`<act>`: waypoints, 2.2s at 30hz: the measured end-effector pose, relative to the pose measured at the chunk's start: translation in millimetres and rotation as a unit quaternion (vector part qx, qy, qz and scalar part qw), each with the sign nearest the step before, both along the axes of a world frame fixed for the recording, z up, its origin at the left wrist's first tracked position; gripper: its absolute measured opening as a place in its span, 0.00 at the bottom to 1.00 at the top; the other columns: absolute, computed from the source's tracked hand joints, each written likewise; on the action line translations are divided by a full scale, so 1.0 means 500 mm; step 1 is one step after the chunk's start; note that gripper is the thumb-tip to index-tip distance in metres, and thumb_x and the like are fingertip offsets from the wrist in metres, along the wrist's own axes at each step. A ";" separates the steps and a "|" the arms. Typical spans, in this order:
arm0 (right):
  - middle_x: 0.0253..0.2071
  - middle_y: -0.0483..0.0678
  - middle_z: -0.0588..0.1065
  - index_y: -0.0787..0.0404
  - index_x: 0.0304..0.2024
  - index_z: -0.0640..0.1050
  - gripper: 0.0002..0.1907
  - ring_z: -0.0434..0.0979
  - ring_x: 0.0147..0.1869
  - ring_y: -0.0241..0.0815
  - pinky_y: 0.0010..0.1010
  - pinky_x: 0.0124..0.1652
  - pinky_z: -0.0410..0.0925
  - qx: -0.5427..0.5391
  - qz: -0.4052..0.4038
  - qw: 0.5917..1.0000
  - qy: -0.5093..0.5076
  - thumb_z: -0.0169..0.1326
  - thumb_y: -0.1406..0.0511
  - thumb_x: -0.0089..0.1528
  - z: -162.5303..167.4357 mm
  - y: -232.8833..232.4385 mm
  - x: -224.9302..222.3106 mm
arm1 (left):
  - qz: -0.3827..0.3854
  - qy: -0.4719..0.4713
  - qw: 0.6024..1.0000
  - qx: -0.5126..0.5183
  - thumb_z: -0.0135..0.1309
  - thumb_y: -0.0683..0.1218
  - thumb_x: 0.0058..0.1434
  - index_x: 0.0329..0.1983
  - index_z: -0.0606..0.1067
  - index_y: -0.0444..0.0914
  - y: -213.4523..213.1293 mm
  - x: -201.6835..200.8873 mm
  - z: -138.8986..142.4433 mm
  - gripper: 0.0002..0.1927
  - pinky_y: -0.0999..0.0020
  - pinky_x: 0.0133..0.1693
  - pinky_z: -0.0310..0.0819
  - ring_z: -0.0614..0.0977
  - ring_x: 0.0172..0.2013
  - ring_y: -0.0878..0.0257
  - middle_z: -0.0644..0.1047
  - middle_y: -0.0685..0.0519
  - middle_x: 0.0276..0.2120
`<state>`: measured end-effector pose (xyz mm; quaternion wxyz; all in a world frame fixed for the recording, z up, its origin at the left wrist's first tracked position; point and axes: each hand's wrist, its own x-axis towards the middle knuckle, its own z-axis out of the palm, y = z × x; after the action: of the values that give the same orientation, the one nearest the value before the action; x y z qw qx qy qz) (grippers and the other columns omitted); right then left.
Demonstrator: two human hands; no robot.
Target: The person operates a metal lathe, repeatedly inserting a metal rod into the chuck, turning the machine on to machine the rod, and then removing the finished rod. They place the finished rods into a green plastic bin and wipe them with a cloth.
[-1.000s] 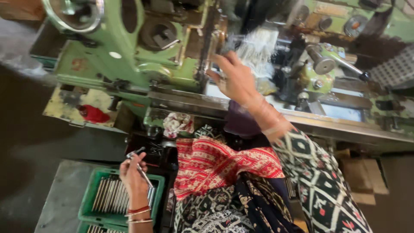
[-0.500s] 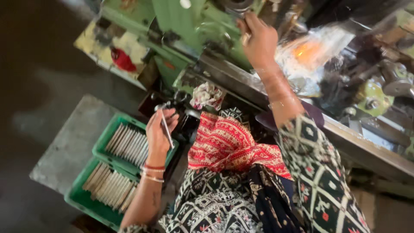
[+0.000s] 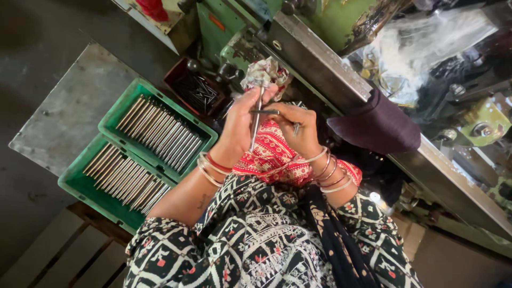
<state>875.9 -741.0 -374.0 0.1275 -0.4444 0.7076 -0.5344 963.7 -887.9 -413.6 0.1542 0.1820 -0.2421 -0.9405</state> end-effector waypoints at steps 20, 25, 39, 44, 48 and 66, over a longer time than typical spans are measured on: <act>0.44 0.49 0.83 0.68 0.48 0.81 0.07 0.80 0.46 0.33 0.23 0.46 0.72 -0.028 -0.188 0.980 -0.049 0.53 0.77 0.71 -0.002 0.110 -0.034 | 0.147 -0.081 0.979 -0.114 0.49 0.56 0.72 0.43 0.76 0.39 -0.012 0.016 0.003 0.16 0.75 0.44 0.66 0.74 0.38 0.70 0.77 0.59 0.38; 0.46 0.54 0.83 0.69 0.45 0.82 0.15 0.83 0.45 0.39 0.28 0.45 0.74 -0.037 -0.053 0.998 -0.008 0.49 0.82 0.62 -0.010 0.098 0.039 | 0.023 -0.101 0.995 0.001 0.54 0.56 0.69 0.47 0.78 0.41 0.017 0.004 0.022 0.15 0.74 0.41 0.64 0.75 0.38 0.72 0.78 0.57 0.41; 0.41 0.50 0.82 0.66 0.43 0.81 0.16 0.82 0.41 0.37 0.28 0.43 0.74 -0.092 -0.111 0.989 -0.042 0.47 0.82 0.59 0.012 0.127 0.051 | 0.026 -0.083 0.995 -0.055 0.46 0.53 0.73 0.45 0.74 0.38 0.037 0.020 0.080 0.14 0.73 0.29 0.67 0.71 0.26 0.70 0.71 0.60 0.29; 0.43 0.53 0.81 0.70 0.48 0.83 0.11 0.74 0.40 0.40 0.28 0.40 0.67 -0.005 -0.232 0.970 -0.070 0.53 0.80 0.66 0.019 0.140 0.004 | 0.117 -0.017 0.992 -0.035 0.47 0.53 0.80 0.43 0.73 0.37 -0.034 0.032 0.023 0.15 0.74 0.28 0.65 0.67 0.24 0.71 0.67 0.59 0.25; 0.45 0.51 0.83 0.66 0.47 0.82 0.13 0.84 0.44 0.38 0.27 0.45 0.78 -0.041 -0.106 0.993 0.000 0.55 0.81 0.63 -0.019 0.085 0.041 | 0.043 -0.059 0.996 -0.046 0.48 0.53 0.77 0.45 0.75 0.36 0.047 0.000 -0.005 0.16 0.73 0.37 0.71 0.74 0.34 0.68 0.75 0.56 0.35; 0.38 0.50 0.80 0.66 0.43 0.80 0.08 0.80 0.40 0.35 0.25 0.41 0.74 -0.144 -0.233 0.962 0.016 0.51 0.78 0.66 0.023 0.113 -0.001 | 0.336 0.062 0.937 -0.075 0.52 0.46 0.79 0.45 0.68 0.44 -0.098 0.047 0.052 0.06 0.73 0.33 0.63 0.68 0.31 0.72 0.70 0.59 0.37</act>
<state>875.2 -684.5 -362.3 -0.0771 -0.2896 0.7087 -0.6387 987.4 -936.7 -387.8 0.4894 0.1821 -0.2269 -0.8221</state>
